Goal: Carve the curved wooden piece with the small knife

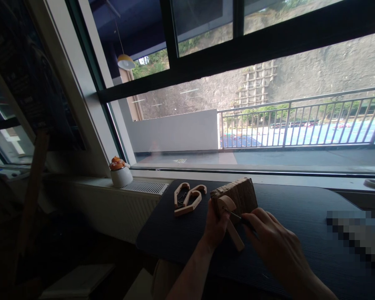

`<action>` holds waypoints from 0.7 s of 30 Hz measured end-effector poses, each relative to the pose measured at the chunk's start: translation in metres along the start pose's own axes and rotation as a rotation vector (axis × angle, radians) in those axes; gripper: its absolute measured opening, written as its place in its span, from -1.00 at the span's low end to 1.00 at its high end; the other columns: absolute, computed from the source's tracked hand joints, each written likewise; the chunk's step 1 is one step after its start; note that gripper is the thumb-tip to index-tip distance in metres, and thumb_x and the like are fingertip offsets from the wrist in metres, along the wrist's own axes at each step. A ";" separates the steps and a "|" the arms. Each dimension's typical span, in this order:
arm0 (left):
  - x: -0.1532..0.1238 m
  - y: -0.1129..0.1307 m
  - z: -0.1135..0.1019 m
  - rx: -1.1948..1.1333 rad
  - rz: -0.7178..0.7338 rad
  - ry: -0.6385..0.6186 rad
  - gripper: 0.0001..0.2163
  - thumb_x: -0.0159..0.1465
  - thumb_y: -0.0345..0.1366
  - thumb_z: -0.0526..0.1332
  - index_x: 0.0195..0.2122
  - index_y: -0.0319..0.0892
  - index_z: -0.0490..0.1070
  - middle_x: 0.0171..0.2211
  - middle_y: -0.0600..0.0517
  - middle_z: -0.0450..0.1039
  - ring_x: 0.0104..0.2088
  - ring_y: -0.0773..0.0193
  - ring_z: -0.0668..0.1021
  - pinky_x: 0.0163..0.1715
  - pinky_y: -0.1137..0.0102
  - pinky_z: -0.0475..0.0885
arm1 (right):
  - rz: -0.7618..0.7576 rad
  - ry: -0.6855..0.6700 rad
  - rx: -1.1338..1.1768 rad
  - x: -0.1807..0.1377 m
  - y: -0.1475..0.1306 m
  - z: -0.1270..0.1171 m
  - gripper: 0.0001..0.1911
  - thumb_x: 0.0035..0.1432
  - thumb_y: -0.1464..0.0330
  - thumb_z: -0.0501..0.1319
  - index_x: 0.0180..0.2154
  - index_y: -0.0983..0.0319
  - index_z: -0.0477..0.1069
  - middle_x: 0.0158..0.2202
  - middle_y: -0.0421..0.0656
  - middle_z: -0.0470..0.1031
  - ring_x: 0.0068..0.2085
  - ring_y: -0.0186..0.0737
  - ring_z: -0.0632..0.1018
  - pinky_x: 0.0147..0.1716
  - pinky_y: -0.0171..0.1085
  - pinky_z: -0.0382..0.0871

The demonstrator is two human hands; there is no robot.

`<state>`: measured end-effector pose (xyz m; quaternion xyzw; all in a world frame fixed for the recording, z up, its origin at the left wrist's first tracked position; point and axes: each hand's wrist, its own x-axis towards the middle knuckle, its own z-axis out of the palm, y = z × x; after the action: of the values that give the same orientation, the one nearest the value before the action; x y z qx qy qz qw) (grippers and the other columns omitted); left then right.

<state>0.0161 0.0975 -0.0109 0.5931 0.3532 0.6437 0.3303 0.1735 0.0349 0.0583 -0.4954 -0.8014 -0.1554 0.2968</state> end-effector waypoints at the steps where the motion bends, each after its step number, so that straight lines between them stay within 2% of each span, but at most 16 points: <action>1: 0.000 0.000 0.000 -0.002 -0.001 -0.005 -0.66 0.22 -0.38 0.14 0.02 -0.12 0.19 -0.15 0.00 0.36 -0.17 0.23 0.43 -0.13 0.36 0.34 | -0.001 -0.007 -0.005 0.000 0.001 0.000 -0.82 0.24 0.36 0.01 -0.21 0.16 0.37 -0.33 -0.18 0.42 -0.31 -0.23 0.49 -0.53 -0.34 0.31; 10: 0.001 -0.002 -0.001 0.000 0.006 -0.021 -0.66 0.21 -0.38 0.14 0.01 -0.13 0.18 -0.18 0.00 0.35 -0.19 0.23 0.43 -0.16 0.36 0.35 | 0.026 -0.052 -0.015 -0.002 0.001 0.004 -0.77 0.26 0.31 -0.02 -0.31 0.15 0.39 -0.39 -0.20 0.46 -0.40 -0.26 0.52 -0.55 -0.33 0.28; 13: 0.000 -0.004 -0.001 -0.001 0.007 -0.022 -0.65 0.21 -0.39 0.13 0.03 -0.12 0.17 -0.16 0.00 0.35 -0.16 0.22 0.43 -0.14 0.35 0.35 | 0.016 -0.028 0.021 -0.002 0.000 0.006 -0.79 0.24 0.31 0.00 -0.16 0.14 0.36 -0.30 -0.19 0.52 -0.34 -0.24 0.55 -0.53 -0.33 0.32; 16: 0.000 -0.005 -0.001 0.005 0.020 -0.023 -0.65 0.21 -0.41 0.13 0.02 -0.13 0.17 -0.13 -0.02 0.35 -0.12 0.20 0.43 -0.09 0.33 0.34 | 0.012 0.007 0.030 -0.003 0.001 0.008 -0.71 0.17 0.38 0.05 -0.05 0.15 0.28 -0.21 -0.19 0.53 -0.30 -0.22 0.56 -0.50 -0.32 0.35; 21: 0.000 -0.004 0.000 0.009 0.029 -0.014 -0.67 0.21 -0.41 0.13 0.01 -0.13 0.19 -0.15 -0.01 0.35 -0.14 0.21 0.43 -0.11 0.33 0.35 | -0.007 -0.010 0.000 -0.003 0.001 0.007 -0.80 0.18 0.40 0.03 -0.16 0.13 0.34 -0.29 -0.20 0.49 -0.32 -0.23 0.54 -0.53 -0.32 0.33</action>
<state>0.0164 0.0999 -0.0138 0.6042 0.3452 0.6425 0.3209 0.1735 0.0372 0.0510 -0.4935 -0.8045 -0.1538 0.2925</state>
